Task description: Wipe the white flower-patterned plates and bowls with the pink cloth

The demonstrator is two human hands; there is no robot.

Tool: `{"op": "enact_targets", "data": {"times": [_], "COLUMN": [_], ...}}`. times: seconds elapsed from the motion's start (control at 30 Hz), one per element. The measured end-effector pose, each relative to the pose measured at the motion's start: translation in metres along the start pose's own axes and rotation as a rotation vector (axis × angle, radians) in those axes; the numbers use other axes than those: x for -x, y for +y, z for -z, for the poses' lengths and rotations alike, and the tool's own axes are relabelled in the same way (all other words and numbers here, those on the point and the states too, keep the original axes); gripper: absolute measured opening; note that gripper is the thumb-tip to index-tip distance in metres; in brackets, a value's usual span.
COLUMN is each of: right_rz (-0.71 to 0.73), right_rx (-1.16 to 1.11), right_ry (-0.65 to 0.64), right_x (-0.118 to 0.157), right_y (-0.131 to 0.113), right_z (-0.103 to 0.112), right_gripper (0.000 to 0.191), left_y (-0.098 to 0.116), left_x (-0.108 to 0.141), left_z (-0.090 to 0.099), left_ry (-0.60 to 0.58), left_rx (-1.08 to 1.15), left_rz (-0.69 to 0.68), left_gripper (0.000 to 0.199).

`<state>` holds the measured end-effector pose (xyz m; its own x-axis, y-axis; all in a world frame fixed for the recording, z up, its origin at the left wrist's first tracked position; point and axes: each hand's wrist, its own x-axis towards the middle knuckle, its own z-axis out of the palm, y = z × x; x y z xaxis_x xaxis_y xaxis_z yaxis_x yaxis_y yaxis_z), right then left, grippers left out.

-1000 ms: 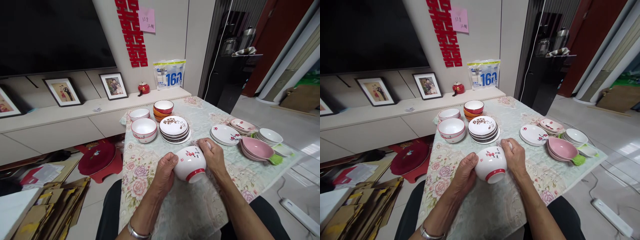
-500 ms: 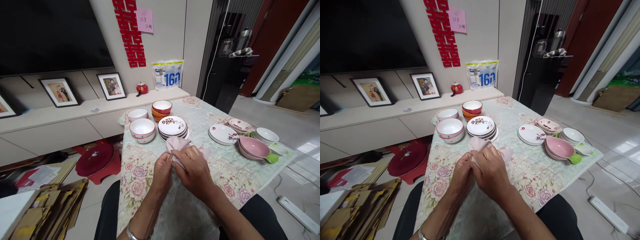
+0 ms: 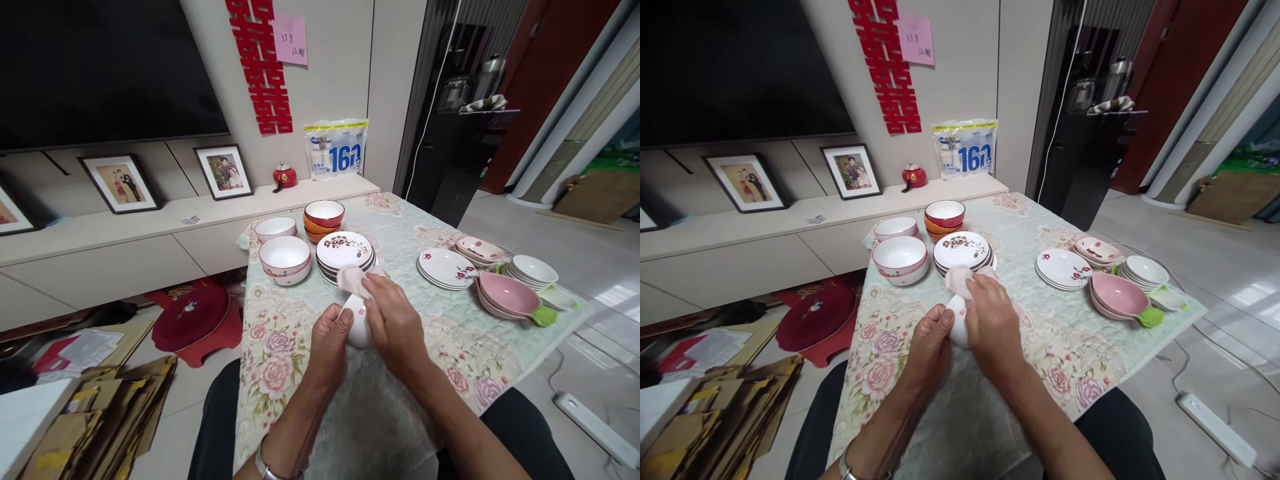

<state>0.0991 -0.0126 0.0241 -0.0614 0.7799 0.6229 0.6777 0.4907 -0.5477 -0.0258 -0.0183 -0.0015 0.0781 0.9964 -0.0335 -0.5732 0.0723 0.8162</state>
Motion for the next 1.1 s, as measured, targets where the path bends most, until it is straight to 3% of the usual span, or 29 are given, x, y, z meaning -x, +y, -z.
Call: {"op": "enact_targets", "data": {"times": [0.13, 0.23, 0.3, 0.37, 0.47, 0.57, 0.67, 0.8, 0.9, 1.1], "right_rz": [0.139, 0.107, -0.048, -0.326, -0.653, -0.74, -0.754, -0.651, -0.507, 0.019], "right_rx": [0.116, -0.052, -0.275, -0.551, -0.925, -1.047, -1.009, -0.791, -0.557, -0.028], "right_ry": [-0.072, -0.105, -0.122, -0.15, -0.057, 0.039, 0.006, -0.133, -0.144, -0.082], "right_x": [0.003, -0.006, -0.013, -0.016, -0.015, -0.014, -0.015, -0.016, -0.016, -0.011], "right_y": [-0.018, -0.002, 0.017, 0.036, 0.055, 0.058, 0.055, 0.051, 0.045, 0.002], "right_z": [-0.002, 0.01, 0.018, 0.022, 0.015, 0.008, 0.011, 0.023, 0.03, 0.024], "right_gripper": [0.036, 0.031, 0.026, 0.023, 0.03, 0.036, 0.039, 0.045, 0.045, 0.029], "left_y": [0.001, 0.001, 0.0, 0.0, 0.002, 0.004, 0.006, 0.004, 0.003, 0.006], "left_x": [0.0, 0.001, 0.002, 0.004, 0.006, 0.007, 0.006, 0.004, 0.004, 0.005], "left_z": [0.001, 0.002, 0.002, 0.001, -0.001, -0.004, -0.003, 0.005, 0.01, 0.002], "left_ry": [-0.009, -0.035, -0.04, -0.034, -0.006, 0.009, -0.035, -0.152, -0.192, -0.135], "left_rx": [-0.012, 0.007, 0.024, 0.048, 0.093, 0.119, 0.085, -0.075, -0.156, -0.009], "left_rz": [-0.037, -0.002, 0.032, 0.064, 0.093, 0.11, 0.135, 0.172, 0.163, 0.133], "left_gripper": [0.041, 0.043, 0.046, 0.049, 0.05, 0.048, 0.047, 0.041, 0.036, 0.032]}}
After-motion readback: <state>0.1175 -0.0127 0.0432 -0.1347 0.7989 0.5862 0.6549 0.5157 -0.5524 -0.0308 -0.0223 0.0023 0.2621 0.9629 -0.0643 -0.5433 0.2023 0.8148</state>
